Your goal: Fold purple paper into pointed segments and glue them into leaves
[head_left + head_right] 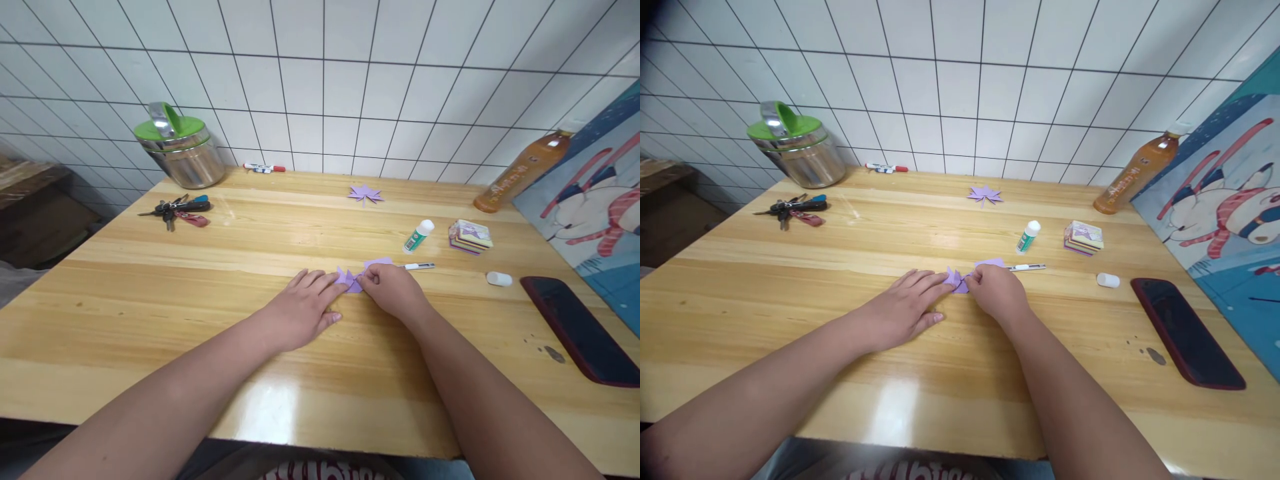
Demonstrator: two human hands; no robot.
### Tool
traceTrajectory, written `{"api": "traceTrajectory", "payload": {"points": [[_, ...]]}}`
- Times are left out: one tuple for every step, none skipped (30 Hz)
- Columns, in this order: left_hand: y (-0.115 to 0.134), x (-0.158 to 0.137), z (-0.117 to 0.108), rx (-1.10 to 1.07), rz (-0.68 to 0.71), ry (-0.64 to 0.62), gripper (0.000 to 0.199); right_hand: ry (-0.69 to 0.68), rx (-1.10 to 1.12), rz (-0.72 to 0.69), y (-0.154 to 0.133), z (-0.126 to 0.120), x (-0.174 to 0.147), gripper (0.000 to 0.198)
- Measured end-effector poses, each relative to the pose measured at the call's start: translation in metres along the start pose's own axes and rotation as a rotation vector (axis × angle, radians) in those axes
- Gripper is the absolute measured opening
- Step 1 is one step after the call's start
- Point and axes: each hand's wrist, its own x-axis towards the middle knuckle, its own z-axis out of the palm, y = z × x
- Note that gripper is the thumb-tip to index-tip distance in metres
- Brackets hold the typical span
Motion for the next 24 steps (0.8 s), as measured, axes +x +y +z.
{"api": "traceTrajectory", "payload": {"points": [[0.000,0.000,0.000,-0.005,0.000,-0.004,0.049,0.003,-0.002,-0.001,0.000,0.000,0.000,0.027],[0.000,0.000,0.000,-0.008,-0.001,-0.007,0.049,0.004,-0.004,-0.002,0.000,0.000,0.000,0.027],[-0.001,0.000,0.000,-0.011,-0.001,-0.011,0.049,0.003,-0.007,-0.007,0.001,0.000,0.000,0.026],[-0.001,0.000,0.000,-0.014,-0.001,-0.014,0.049,0.001,-0.011,-0.013,0.002,0.000,0.000,0.026],[-0.001,0.000,0.000,-0.019,-0.002,-0.013,0.049,0.000,-0.015,-0.022,0.002,0.000,0.001,0.025],[-0.002,0.000,0.000,-0.024,-0.002,-0.010,0.049,-0.001,-0.019,-0.032,0.003,0.000,0.001,0.025],[-0.002,0.000,0.001,-0.031,-0.001,-0.004,0.050,-0.001,-0.023,-0.042,0.003,0.000,0.001,0.025],[-0.003,0.000,0.001,-0.037,0.002,0.002,0.050,0.000,-0.025,-0.050,0.003,0.000,0.001,0.026],[-0.003,0.000,0.001,-0.041,0.006,0.004,0.050,0.002,-0.027,-0.055,0.003,0.000,0.001,0.026],[-0.003,0.000,0.001,-0.041,0.010,0.005,0.050,0.003,-0.030,-0.056,0.003,0.000,0.000,0.026],[-0.003,0.000,0.002,-0.039,0.013,0.004,0.050,0.004,-0.035,-0.054,0.003,0.000,0.000,0.025],[-0.003,0.000,0.002,-0.035,0.016,0.001,0.049,0.004,-0.039,-0.050,0.002,0.001,0.000,0.025],[-0.002,0.000,0.002,-0.032,0.017,-0.001,0.049,0.005,-0.041,-0.044,0.002,0.001,0.000,0.025],[-0.001,0.000,0.002,-0.031,0.020,0.000,0.048,0.006,-0.041,-0.040,0.001,0.001,-0.001,0.025],[0.000,0.000,0.002,-0.037,0.020,0.007,0.049,0.009,-0.033,-0.040,0.001,0.001,-0.001,0.026],[0.000,0.001,0.001,-0.052,0.017,0.026,0.049,0.015,-0.012,-0.043,0.001,0.001,-0.002,0.026],[0.001,0.001,0.000,-0.075,0.009,0.059,0.050,0.025,0.023,-0.051,0.001,0.000,-0.002,0.027],[0.001,0.002,-0.002,-0.105,-0.011,0.112,0.050,0.040,0.076,-0.062,0.002,-0.001,-0.003,0.027],[0.001,0.003,-0.005,-0.140,-0.043,0.180,0.049,0.056,0.148,-0.078,0.002,-0.003,-0.004,0.027],[0.000,0.005,-0.007,-0.179,-0.085,0.258,0.048,0.071,0.235,-0.096,0.002,-0.005,-0.005,0.027],[-0.001,0.006,-0.010,-0.224,-0.133,0.333,0.045,0.087,0.330,-0.112,0.001,-0.007,-0.006,0.028],[-0.002,0.007,-0.013,-0.281,-0.183,0.396,0.042,0.100,0.427,-0.126,0.000,-0.008,-0.007,0.028],[-0.002,0.008,-0.016,-0.357,-0.228,0.436,0.038,0.114,0.517,-0.138,-0.001,-0.010,-0.009,0.028],[-0.002,0.009,-0.018,-0.451,-0.260,0.450,0.035,0.132,0.590,-0.146,-0.003,-0.010,-0.011,0.028]]}}
